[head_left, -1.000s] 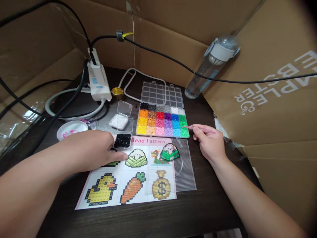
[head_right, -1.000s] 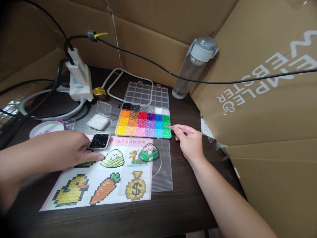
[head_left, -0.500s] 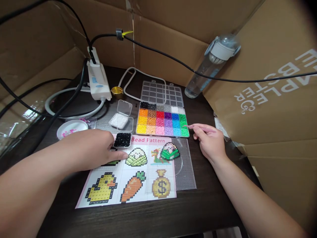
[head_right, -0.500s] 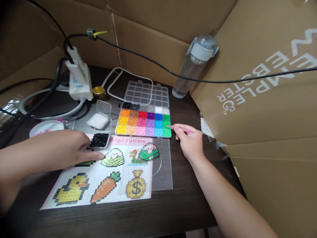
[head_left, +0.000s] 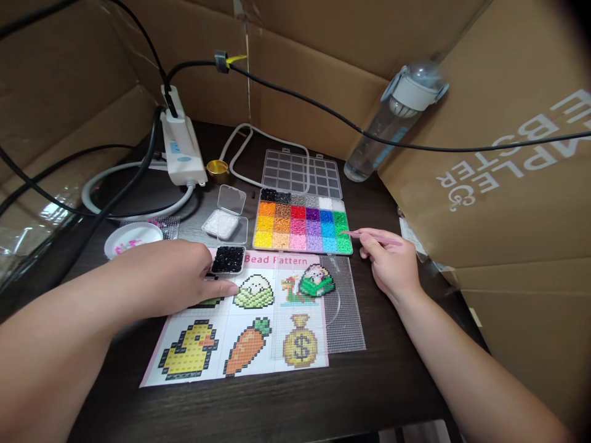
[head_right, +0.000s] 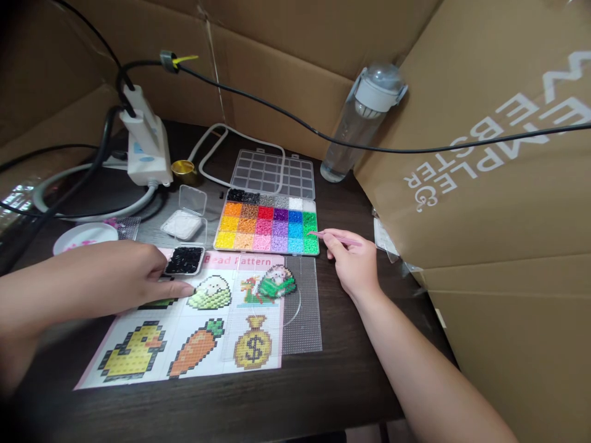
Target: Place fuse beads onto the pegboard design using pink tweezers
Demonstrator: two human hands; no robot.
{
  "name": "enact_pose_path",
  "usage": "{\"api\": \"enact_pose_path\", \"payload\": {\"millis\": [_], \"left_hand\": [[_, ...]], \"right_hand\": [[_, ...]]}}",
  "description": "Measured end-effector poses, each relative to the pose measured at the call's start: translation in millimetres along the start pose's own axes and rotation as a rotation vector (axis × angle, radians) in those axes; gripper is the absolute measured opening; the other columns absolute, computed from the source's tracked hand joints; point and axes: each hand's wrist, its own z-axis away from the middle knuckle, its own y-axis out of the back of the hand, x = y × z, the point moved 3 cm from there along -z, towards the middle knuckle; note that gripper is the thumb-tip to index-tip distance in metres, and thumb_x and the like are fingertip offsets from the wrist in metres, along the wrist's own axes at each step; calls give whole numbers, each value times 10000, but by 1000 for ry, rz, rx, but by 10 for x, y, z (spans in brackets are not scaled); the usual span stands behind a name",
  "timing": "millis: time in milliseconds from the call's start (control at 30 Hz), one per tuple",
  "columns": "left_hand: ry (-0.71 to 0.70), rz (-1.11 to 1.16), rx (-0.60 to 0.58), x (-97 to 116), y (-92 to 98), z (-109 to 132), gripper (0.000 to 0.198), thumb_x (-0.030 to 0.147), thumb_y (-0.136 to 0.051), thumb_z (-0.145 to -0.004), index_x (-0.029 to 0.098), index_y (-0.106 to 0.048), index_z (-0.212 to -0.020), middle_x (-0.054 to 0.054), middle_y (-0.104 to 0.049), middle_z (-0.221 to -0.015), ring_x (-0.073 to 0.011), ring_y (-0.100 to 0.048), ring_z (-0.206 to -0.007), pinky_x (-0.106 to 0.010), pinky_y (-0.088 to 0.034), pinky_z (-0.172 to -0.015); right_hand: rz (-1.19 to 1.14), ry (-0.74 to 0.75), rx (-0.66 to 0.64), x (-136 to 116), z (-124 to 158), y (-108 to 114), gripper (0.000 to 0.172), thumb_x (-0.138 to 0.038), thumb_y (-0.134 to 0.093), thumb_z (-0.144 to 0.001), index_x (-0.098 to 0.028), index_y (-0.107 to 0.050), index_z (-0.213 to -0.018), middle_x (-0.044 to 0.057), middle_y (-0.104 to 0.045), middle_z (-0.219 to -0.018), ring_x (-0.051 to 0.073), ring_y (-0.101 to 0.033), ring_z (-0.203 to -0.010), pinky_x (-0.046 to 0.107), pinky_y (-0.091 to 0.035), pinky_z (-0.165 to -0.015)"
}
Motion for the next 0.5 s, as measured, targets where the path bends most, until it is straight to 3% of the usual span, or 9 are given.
{"api": "enact_pose_path", "payload": {"millis": [133, 367, 500], "left_hand": [[0, 12, 5, 6, 5, 10, 517, 783, -844, -895, 318, -704, -716, -111, -844, -880, -382, -816, -836, -494, -588, -822], [-13, -42, -13, -4, 7, 31, 502, 745, -793, -1002, 298, -721, -786, -117, -890, -945, -349, -829, -865, -445, -541, -766], [-31, -7, 5, -18, -2, -2, 535, 784, -820, -958, 298, -721, -758, -128, -879, -898, -368, -824, -848, -464, -540, -752]], "right_hand": [[13, 3, -10, -4, 0, -3, 251, -466, -1026, -808, -245, -1015, -926, 155, -985, -1001, 176, -631, -638, 352, -515, -581], [29, 16, -21, -18, 6, 6, 248, -476, -1033, -837, -245, -1004, -923, 155, -993, -1019, 178, -640, -640, 357, -542, -590], [49, 28, -42, -15, 0, 17, 270, -497, -1021, -868, -238, -1000, -942, 162, -994, -1038, 181, -642, -643, 365, -550, -589]]}}
